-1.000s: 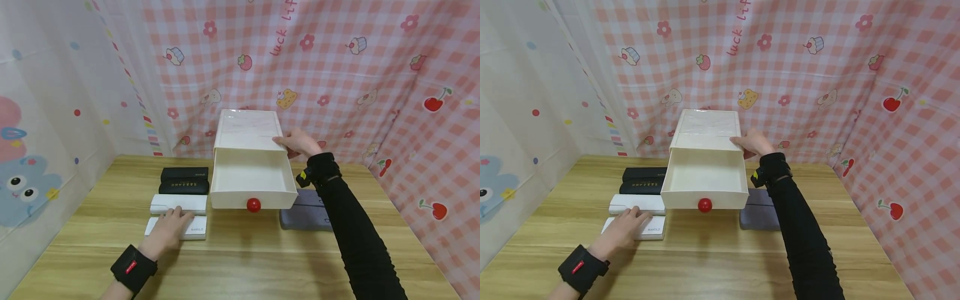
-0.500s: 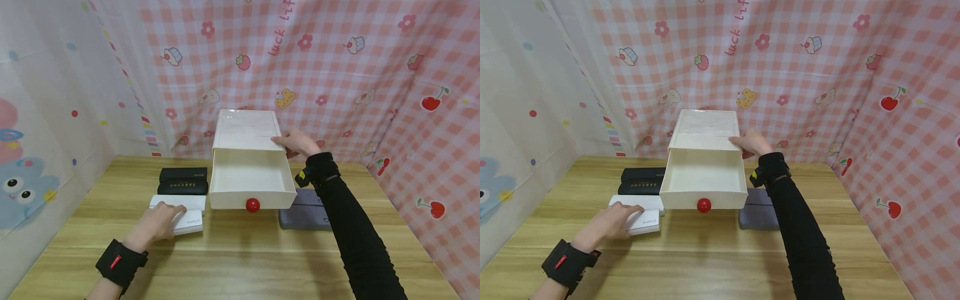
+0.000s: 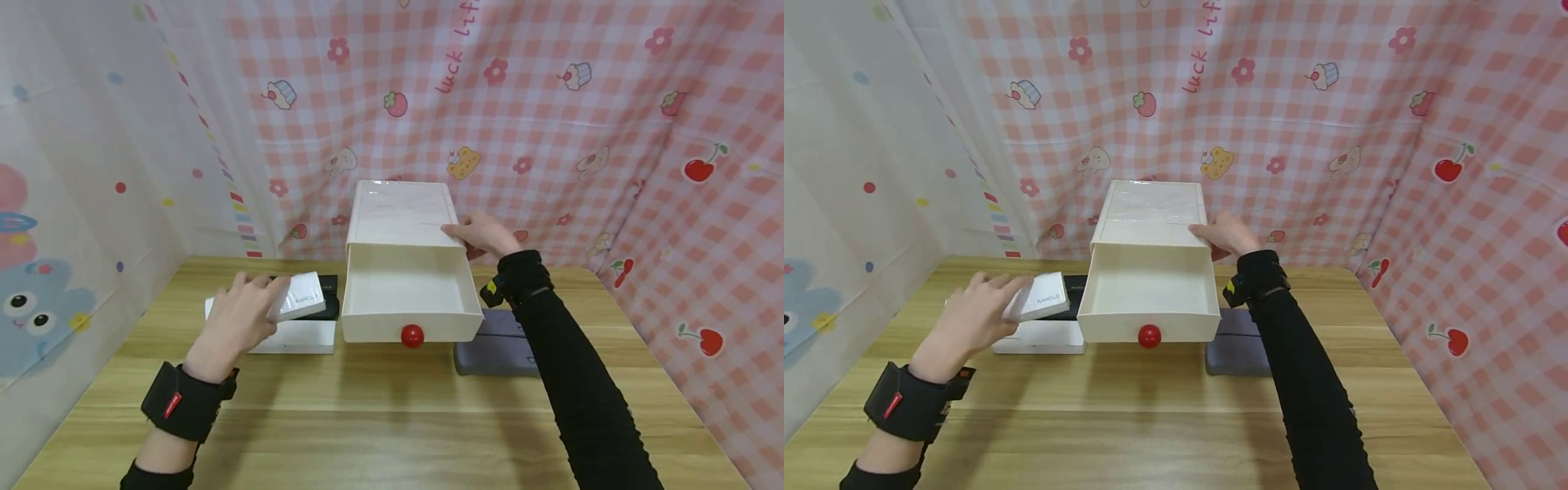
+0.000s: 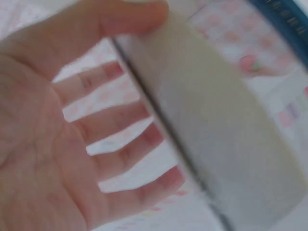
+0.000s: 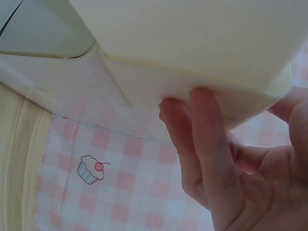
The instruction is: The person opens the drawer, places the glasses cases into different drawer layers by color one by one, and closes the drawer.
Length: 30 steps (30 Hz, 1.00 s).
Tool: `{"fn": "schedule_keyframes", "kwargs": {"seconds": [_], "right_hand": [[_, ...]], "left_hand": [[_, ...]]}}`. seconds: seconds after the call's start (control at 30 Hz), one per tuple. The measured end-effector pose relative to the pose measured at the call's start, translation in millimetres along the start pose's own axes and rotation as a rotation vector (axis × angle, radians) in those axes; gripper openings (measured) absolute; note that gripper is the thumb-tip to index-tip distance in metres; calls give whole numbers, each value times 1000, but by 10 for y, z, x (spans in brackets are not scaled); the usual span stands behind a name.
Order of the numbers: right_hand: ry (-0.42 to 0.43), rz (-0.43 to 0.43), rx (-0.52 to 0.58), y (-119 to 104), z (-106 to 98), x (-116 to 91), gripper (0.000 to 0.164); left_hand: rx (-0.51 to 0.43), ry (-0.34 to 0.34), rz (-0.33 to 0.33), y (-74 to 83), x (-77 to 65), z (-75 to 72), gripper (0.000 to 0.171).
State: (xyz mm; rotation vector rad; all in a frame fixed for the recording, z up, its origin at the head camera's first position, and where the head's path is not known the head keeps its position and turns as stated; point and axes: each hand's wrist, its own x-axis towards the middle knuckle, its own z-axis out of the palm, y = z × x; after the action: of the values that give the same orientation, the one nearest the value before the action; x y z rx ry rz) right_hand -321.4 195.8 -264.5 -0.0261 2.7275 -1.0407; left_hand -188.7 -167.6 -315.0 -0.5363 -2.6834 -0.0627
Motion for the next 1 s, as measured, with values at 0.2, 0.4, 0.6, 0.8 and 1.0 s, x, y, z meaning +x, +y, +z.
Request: {"fn": "schedule_keyframes", "kwargs": {"seconds": [0.2,0.4,0.6,0.8,1.0], "right_hand": [[-1,-6,-10,3,9,-8,48],[-1,-5,2,-2,10,-17,48],[-1,-18,18,5,14,-17,48],[-17,-35,25,20,10,-21,49],[-26,2,42,7,13,-9,48]], "left_hand": [[72,286,9,128,199,-221,59],[-25,306,57,321,405,-446,66],[-181,188,191,570,607,-555,66],[-226,58,315,760,808,-487,65],[-189,-67,374,882,970,-374,63]]}}
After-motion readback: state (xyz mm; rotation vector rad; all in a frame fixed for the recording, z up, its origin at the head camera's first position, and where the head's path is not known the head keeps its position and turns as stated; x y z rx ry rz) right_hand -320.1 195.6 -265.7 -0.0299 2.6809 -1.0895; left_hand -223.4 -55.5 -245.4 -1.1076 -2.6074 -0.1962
